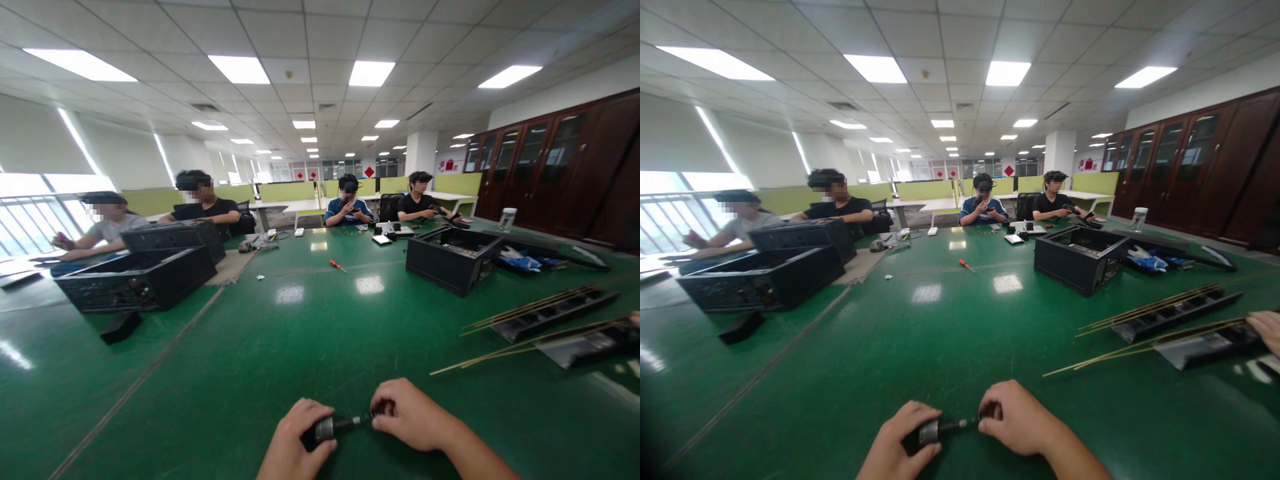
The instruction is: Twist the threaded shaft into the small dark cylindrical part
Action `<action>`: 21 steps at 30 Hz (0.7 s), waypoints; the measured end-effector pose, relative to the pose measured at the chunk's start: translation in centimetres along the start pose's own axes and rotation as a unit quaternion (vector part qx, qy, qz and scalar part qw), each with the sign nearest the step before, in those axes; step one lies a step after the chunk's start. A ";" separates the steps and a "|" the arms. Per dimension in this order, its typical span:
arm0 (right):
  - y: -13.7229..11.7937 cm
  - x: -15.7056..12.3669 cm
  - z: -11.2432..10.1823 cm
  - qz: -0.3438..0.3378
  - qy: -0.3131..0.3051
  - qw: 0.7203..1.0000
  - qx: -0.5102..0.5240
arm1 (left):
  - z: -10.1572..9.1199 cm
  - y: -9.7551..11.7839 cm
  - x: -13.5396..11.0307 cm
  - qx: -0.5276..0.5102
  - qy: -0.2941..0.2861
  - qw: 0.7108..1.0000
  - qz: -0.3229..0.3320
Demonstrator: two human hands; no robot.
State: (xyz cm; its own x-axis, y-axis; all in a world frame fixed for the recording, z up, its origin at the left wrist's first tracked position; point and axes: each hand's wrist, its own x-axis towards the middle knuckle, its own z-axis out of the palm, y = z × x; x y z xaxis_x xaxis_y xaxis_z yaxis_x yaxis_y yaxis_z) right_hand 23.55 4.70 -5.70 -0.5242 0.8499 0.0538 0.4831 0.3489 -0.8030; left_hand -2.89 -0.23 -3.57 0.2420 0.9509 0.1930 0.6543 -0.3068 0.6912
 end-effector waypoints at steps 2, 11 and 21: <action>0.2 0.0 -0.2 0.002 0.004 1.000 -0.003 | 0.0 0.2 0.0 -0.001 0.009 1.000 0.003; 0.9 0.2 -0.9 0.027 -0.003 1.000 -0.002 | -0.4 -0.7 -0.1 -0.005 0.046 0.998 -0.045; 1.1 0.1 -0.6 0.031 -0.015 0.999 0.007 | -7.7 -8.2 -3.0 0.104 0.235 0.961 -0.103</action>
State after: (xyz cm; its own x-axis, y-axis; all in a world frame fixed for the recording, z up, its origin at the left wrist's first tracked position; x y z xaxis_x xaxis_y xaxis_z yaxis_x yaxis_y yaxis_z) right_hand 24.47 5.42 -6.27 -0.5140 0.8577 -0.0133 0.5059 0.2906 -0.8122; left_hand -14.48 -0.24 -4.51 -0.2263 0.8904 0.3950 0.7945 -0.0659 0.6037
